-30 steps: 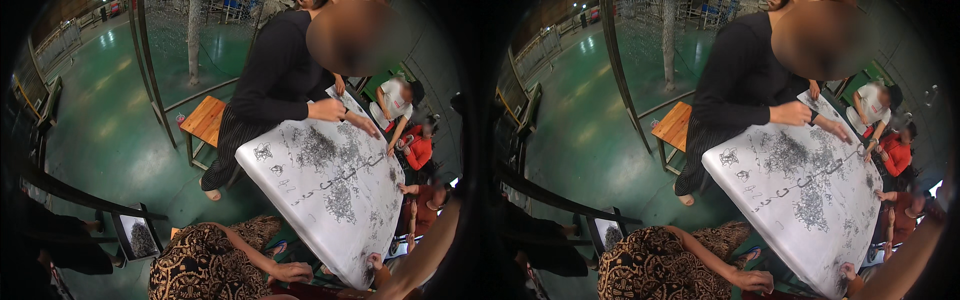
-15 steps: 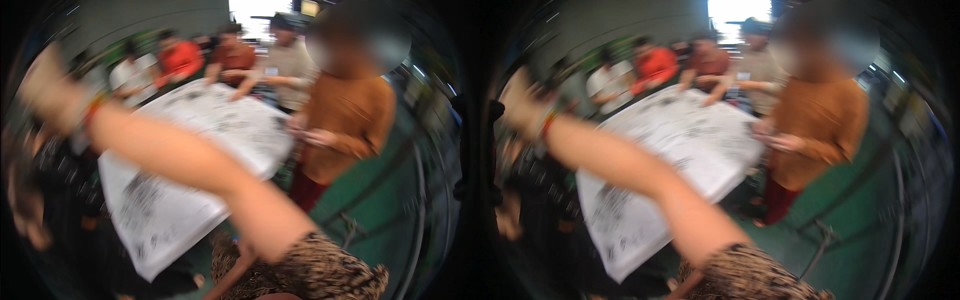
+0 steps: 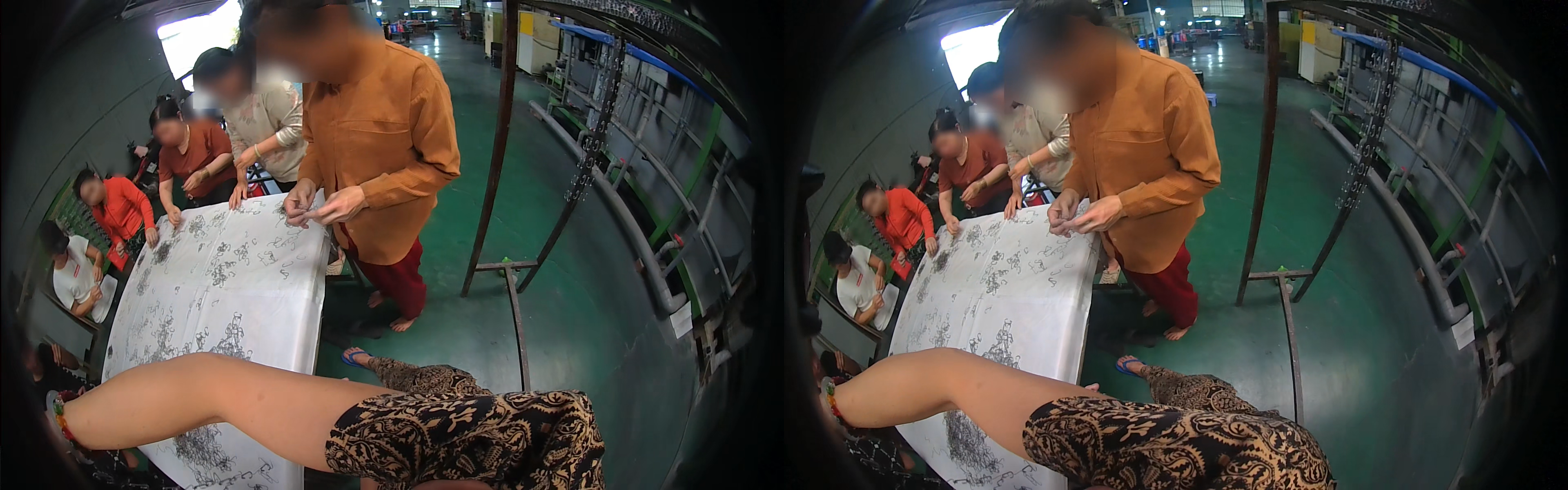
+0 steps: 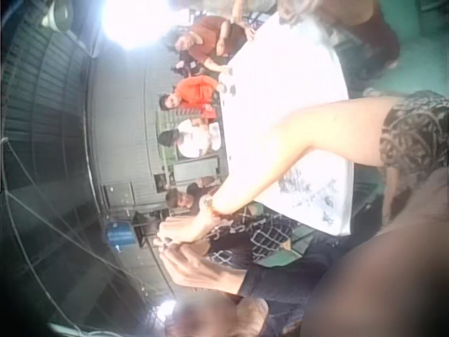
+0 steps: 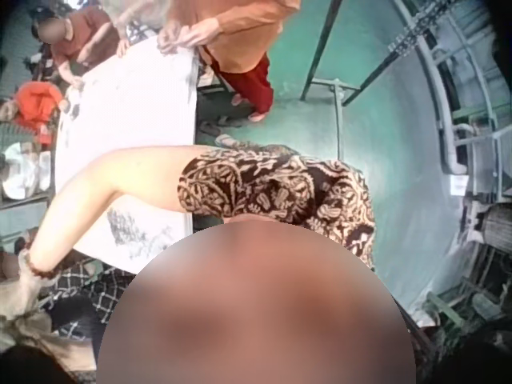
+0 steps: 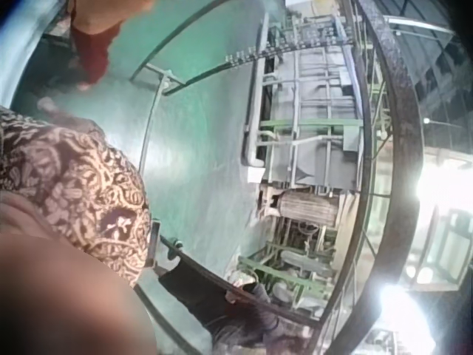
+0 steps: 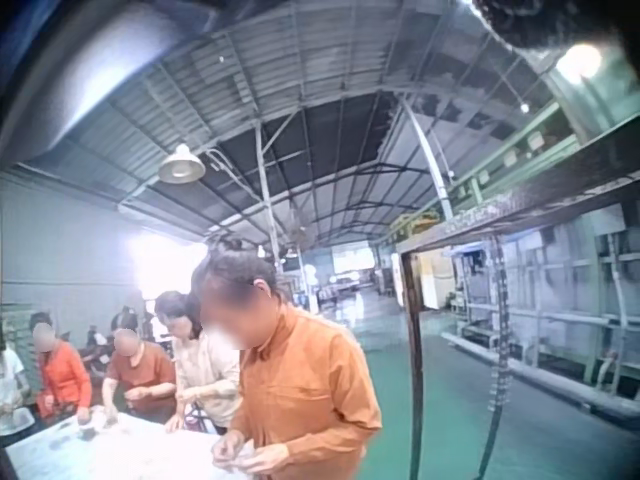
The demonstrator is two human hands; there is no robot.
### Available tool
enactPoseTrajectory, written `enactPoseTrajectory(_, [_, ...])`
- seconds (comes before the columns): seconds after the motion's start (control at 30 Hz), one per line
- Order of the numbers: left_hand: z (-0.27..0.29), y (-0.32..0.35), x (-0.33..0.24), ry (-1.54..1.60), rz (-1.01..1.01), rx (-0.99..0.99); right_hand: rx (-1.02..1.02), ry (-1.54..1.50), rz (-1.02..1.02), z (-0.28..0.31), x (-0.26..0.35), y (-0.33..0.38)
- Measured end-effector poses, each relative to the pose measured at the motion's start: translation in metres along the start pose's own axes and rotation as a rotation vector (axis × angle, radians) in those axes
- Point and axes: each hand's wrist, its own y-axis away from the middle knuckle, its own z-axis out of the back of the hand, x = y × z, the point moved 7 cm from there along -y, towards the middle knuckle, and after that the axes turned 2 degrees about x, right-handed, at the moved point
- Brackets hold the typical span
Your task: The person stands at a table with several others and repeatedly picks up small metal paperclips, linking them together by hand to form a chain. The person holds the growing chain and continues adding clips one by one.
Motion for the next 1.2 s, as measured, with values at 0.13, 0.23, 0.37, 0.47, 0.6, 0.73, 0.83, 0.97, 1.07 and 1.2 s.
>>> enactPoseTrajectory(0.13, [-0.001, -0.003, 0.001, 0.007, 0.017, 0.001, 0.002, -0.022, 0.000, 0.009, 0.003, 0.004])
enactPoseTrajectory(0.23, [-0.001, -0.004, 0.004, 0.007, 0.033, -0.001, -0.006, -0.041, 0.009, 0.019, 0.009, 0.007])
enactPoseTrajectory(0.37, [-0.008, -0.005, 0.009, 0.021, 0.055, 0.012, -0.028, -0.052, 0.030, 0.045, 0.033, 0.016])
enactPoseTrajectory(0.47, [-0.022, -0.007, 0.009, 0.055, 0.081, 0.042, -0.051, -0.021, 0.054, 0.076, 0.064, 0.026])
enactPoseTrajectory(0.6, [-0.042, -0.018, -0.011, 0.037, -0.027, 0.100, -0.080, 0.127, 0.103, 0.134, 0.126, 0.056])
enactPoseTrajectory(0.73, [-0.048, -0.032, -0.025, 0.068, -0.051, 0.107, -0.167, 0.732, 0.182, 0.240, 0.237, 0.142])
enactPoseTrajectory(0.83, [-0.050, -0.044, -0.027, 0.098, -0.085, 0.095, -0.319, 1.103, -0.184, 0.351, 0.339, 0.225])
enactPoseTrajectory(0.97, [-0.052, -0.064, -0.015, 0.115, 0.023, 0.072, -0.976, 1.497, -0.200, 0.466, 0.498, 0.309])
enactPoseTrajectory(1.07, [-0.052, -0.080, -0.023, -0.008, 0.027, 0.044, -1.203, 1.741, -0.083, 0.516, 0.594, 0.344])
enactPoseTrajectory(1.2, [-0.060, -0.100, -0.048, -0.178, 0.034, -0.026, -1.186, 2.120, 0.066, 0.574, 0.689, 0.363])
